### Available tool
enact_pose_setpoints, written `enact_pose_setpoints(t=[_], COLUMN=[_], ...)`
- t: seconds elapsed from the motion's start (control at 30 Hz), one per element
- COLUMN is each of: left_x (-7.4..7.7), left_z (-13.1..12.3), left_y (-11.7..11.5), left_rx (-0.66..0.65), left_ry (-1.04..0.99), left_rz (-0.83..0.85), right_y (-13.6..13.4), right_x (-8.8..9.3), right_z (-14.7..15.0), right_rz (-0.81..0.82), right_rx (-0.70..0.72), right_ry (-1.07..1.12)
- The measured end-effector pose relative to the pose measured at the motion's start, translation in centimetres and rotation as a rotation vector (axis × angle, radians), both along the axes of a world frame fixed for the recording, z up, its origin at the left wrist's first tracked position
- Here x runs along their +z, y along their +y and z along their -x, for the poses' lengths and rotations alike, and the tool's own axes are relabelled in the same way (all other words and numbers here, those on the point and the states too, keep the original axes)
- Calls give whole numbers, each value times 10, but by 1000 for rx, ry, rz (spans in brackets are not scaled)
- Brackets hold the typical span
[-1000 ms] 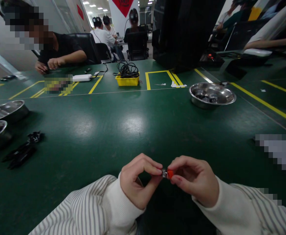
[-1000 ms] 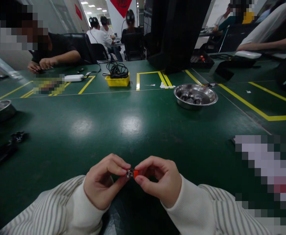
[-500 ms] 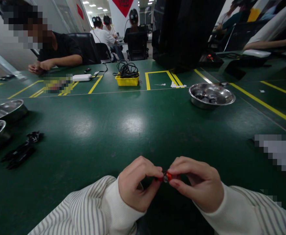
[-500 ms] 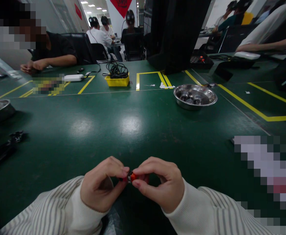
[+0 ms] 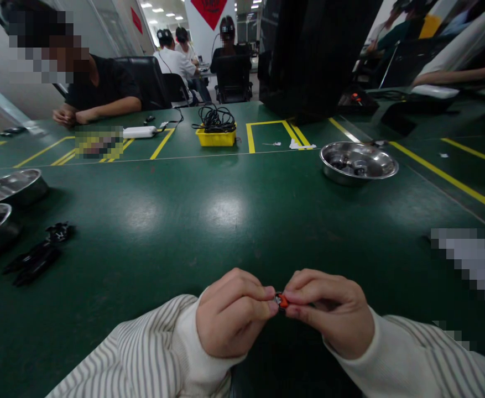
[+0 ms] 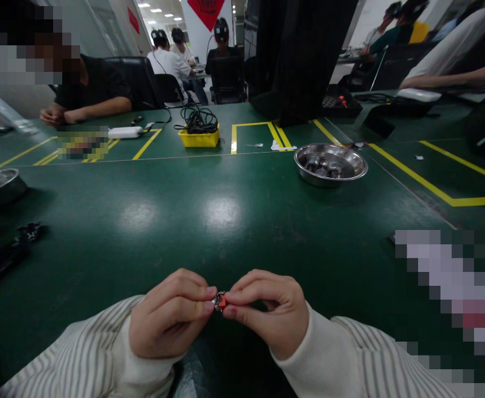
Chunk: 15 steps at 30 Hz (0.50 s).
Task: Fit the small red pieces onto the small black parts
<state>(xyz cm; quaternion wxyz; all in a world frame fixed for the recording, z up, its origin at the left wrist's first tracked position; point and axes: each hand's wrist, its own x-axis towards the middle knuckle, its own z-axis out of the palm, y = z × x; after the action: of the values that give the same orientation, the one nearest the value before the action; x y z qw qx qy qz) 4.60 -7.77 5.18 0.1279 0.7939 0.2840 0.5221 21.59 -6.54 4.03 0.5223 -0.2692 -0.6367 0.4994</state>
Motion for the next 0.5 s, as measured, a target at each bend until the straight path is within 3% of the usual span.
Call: enact_pose_setpoints(t=[0.2, 0.37, 0.5], left_x=[-13, -12, -10], left_z=[1, 0, 1], left_y=[11, 16, 20], left_rx=[36, 84, 99], left_ry=[-54, -58, -32], left_rz=[114, 215, 224], right_y=[5, 14, 20], right_x=[-2, -4, -4], right_z=[6, 6, 6], right_rz=[202, 420, 504], right_rx=[-89, -9, 28], right_ry=[3, 14, 11])
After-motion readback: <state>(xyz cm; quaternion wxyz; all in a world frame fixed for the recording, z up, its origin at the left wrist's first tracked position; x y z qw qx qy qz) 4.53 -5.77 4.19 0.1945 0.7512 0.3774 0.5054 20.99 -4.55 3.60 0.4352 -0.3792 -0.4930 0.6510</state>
